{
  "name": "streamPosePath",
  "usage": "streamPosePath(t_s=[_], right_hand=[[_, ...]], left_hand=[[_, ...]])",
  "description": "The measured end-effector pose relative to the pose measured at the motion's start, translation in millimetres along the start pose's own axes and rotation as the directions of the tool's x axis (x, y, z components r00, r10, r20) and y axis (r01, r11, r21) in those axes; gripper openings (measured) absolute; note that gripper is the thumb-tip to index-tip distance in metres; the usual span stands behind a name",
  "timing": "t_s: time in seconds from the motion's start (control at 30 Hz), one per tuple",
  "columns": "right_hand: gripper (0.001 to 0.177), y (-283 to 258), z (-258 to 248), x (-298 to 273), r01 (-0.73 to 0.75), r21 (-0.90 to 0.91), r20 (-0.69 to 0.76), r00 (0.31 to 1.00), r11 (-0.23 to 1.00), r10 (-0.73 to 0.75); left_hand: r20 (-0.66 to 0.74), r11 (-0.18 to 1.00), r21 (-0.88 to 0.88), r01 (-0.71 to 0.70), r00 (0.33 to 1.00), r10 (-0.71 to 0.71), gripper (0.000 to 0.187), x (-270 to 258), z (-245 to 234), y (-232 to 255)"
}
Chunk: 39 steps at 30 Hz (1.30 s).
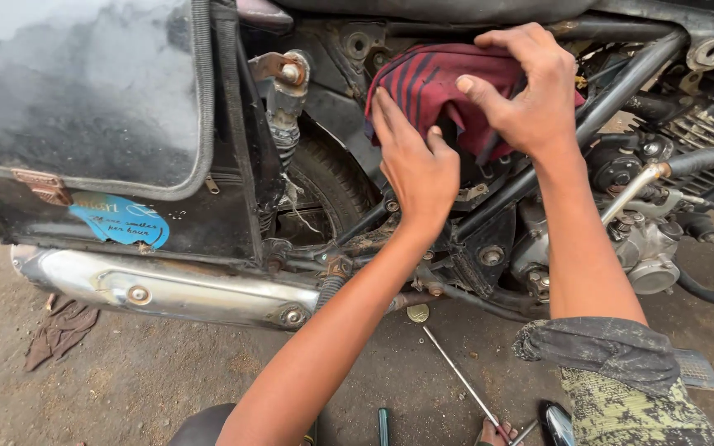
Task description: Cleaning and inspecting the side panel and air filter compartment of a motorcycle using a screwdriver and cloth.
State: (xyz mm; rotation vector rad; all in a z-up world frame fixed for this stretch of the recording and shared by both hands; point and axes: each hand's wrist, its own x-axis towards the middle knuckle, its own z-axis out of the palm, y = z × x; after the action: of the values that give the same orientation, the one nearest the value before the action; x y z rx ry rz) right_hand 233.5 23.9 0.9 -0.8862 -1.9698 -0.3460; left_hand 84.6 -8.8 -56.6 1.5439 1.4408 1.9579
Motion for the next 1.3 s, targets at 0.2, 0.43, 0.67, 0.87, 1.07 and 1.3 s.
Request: streamPosePath(t_s=[0.2, 0.43, 0.67, 0.87, 1.07, 1.3], right_hand=[[0.033, -39, 19, 10, -0.137, -0.163, -0.012, 0.990, 0.977, 0.137], [0.017, -56, 49, 23, 0.211, -0.297, 0.112, 0.976, 0.931, -0.186], [0.031, -60, 60, 51, 0.443, -0.381, 0.399, 0.871, 0.812, -0.287], [0.035, -65, 65, 53, 0.493, -0.491, 0.446, 0.850, 0.718, -0.280], [0.041, -50, 58, 59, 0.412, -0.193, 0.426, 0.853, 0.890, -0.303], [0.036, -40, 67, 48, 0.314, -0.033, 0.259, 0.920, 0.949, -0.296]], left_hand=[[0.097, 0.991, -0.003, 0.131, 0.987, -0.130, 0.077, -1, -21, 3], [0.094, 0.982, -0.132, 0.134, 0.988, -0.122, 0.070, -5, -16, -6], [0.039, 0.936, -0.320, 0.145, 0.989, -0.140, 0.089, -31, -14, 21], [0.133, 0.906, -0.334, 0.259, 0.965, -0.226, 0.092, -81, -3, 24], [0.070, 0.905, -0.261, 0.337, 0.941, -0.331, 0.087, -80, 3, 15], [0.121, 0.974, -0.083, 0.210, 0.972, -0.199, 0.082, -82, -6, -16]])
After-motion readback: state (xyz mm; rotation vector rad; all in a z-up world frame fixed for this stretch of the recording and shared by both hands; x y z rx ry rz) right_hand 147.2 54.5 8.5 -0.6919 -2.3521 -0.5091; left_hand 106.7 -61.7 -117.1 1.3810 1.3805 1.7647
